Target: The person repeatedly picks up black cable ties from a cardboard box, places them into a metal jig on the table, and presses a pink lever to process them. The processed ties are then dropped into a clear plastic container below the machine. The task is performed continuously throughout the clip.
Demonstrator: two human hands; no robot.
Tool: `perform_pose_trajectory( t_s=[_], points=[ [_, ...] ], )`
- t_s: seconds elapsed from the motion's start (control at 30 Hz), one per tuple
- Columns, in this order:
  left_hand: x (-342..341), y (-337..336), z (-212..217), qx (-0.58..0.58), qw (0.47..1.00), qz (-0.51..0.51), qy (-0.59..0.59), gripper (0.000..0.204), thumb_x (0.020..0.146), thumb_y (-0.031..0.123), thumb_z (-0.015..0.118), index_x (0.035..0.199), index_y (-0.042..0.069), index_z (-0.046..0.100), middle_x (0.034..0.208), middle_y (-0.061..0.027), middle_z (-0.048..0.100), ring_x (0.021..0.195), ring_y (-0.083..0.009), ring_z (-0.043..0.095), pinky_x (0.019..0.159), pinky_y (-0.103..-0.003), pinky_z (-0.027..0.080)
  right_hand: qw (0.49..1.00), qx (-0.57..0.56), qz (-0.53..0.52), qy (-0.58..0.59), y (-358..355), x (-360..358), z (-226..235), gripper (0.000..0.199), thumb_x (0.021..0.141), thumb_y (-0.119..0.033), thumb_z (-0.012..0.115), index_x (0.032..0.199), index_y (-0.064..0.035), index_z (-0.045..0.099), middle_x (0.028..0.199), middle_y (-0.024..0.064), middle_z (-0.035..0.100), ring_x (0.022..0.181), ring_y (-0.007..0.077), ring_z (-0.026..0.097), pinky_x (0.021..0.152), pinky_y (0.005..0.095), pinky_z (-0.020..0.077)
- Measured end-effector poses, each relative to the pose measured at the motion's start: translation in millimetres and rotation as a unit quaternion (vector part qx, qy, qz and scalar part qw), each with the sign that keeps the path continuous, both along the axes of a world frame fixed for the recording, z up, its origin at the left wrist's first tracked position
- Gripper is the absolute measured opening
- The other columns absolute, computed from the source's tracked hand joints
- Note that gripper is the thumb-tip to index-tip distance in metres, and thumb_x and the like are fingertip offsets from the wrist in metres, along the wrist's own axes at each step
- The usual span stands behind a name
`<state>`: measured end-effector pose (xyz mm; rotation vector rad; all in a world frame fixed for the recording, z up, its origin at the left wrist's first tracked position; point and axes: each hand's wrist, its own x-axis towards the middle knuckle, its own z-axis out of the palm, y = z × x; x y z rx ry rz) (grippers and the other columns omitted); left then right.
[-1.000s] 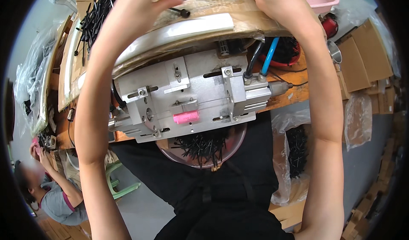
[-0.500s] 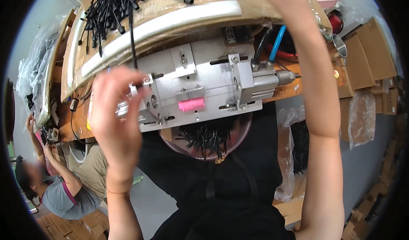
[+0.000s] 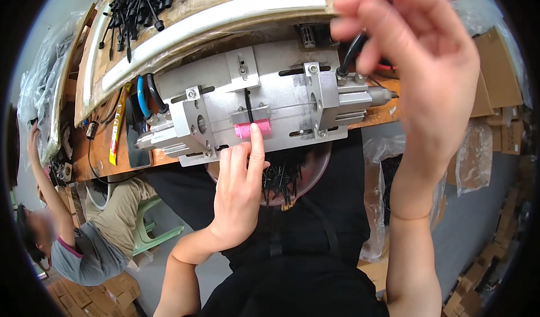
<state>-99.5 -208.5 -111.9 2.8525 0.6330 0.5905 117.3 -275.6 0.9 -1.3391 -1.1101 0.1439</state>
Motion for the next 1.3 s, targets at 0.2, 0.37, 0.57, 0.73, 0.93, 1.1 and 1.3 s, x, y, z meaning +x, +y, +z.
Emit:
perform_pose_trajectory(
  t_s=[0.2, 0.37, 0.57, 0.73, 0.93, 1.1, 1.3],
  points=[
    [20, 38, 59, -0.058, 0.996, -0.012, -0.066, 0.067, 0.074, -0.004, 0.073, 0.138, 0.004, 0.052, 0.096, -0.0099, 0.053, 0.085, -0.0275, 0.051, 0.079, -0.038, 0.045, 0.978, -0.115, -0.035, -0.173, -26, -77, -77, 0.054, 0.073, 0.005, 0.078, 0.124, 0.0062, 0.061, 0.092, 0.0131, 0.07, 0.066, 0.017, 0.064, 0.057, 0.0282, 0.0515],
    [102, 132, 109, 0.043, 0.988, -0.08, -0.122, 0.022, 0.093, 0.017, 0.06, 0.103, -0.003, 0.062, 0.091, -0.0185, 0.062, 0.086, -0.0337, 0.06, 0.079, -0.041, 0.048, 0.961, -0.138, -0.022, -0.238, -19, -107, -120, 0.065, 0.072, 0.0, 0.079, 0.132, 0.0069, 0.055, 0.077, 0.0105, 0.066, 0.06, 0.0198, 0.062, 0.056, 0.0305, 0.0487],
    [87, 118, 140, -0.077, 0.989, -0.104, -0.078, 0.022, 0.093, 0.016, 0.059, 0.096, -0.005, 0.061, 0.091, -0.0222, 0.063, 0.088, -0.0342, 0.062, 0.081, -0.041, 0.049, 0.96, -0.144, -0.028, -0.237, -5, -110, -126, 0.064, 0.076, -0.005, 0.077, 0.134, 0.0054, 0.054, 0.069, 0.0085, 0.063, 0.058, 0.0186, 0.062, 0.053, 0.0313, 0.0474],
    [58, 109, 96, 0.011, 0.974, -0.085, -0.209, 0.015, 0.08, 0.003, 0.07, 0.092, 0.001, 0.061, 0.082, -0.0067, 0.059, 0.073, -0.0198, 0.051, 0.072, -0.032, 0.045, 0.922, -0.267, 0.021, -0.28, -12, -99, -92, 0.057, 0.078, -0.008, 0.075, 0.131, 0.0011, 0.057, 0.077, 0.0064, 0.061, 0.061, 0.0173, 0.062, 0.052, 0.0306, 0.0481],
    [-13, 21, 51, -0.024, 0.996, 0.013, -0.081, 0.063, 0.074, -0.003, 0.069, 0.135, -0.009, 0.051, 0.091, -0.0102, 0.055, 0.081, -0.0225, 0.054, 0.075, -0.034, 0.048, 0.828, -0.107, -0.198, -0.513, 60, 4, -16, 0.024, 0.085, -0.002, 0.065, 0.109, 0.0018, 0.066, 0.09, 0.0117, 0.068, 0.071, 0.0215, 0.064, 0.066, 0.0317, 0.0519],
    [-7, -2, 13, 0.003, 1.0, -0.011, 0.004, 0.065, 0.073, -0.006, 0.06, 0.137, -0.013, 0.045, 0.094, -0.0096, 0.051, 0.084, -0.0215, 0.052, 0.079, -0.029, 0.048, 0.763, -0.402, -0.177, -0.475, 104, 49, 37, 0.023, 0.085, -0.018, 0.064, 0.106, -0.0093, 0.067, 0.08, 0.0095, 0.068, 0.077, 0.0261, 0.066, 0.07, 0.0384, 0.0526],
    [2, -1, 10, 0.015, 0.999, -0.002, 0.028, 0.067, 0.074, -0.003, 0.06, 0.138, -0.014, 0.042, 0.097, -0.0107, 0.052, 0.087, -0.0217, 0.053, 0.082, -0.03, 0.049, 0.961, -0.276, -0.023, 0.002, 66, 35, 42, 0.018, 0.09, -0.014, 0.06, 0.103, -0.004, 0.067, 0.087, 0.012, 0.067, 0.076, 0.0231, 0.063, 0.068, 0.0342, 0.0503]
  ],
)
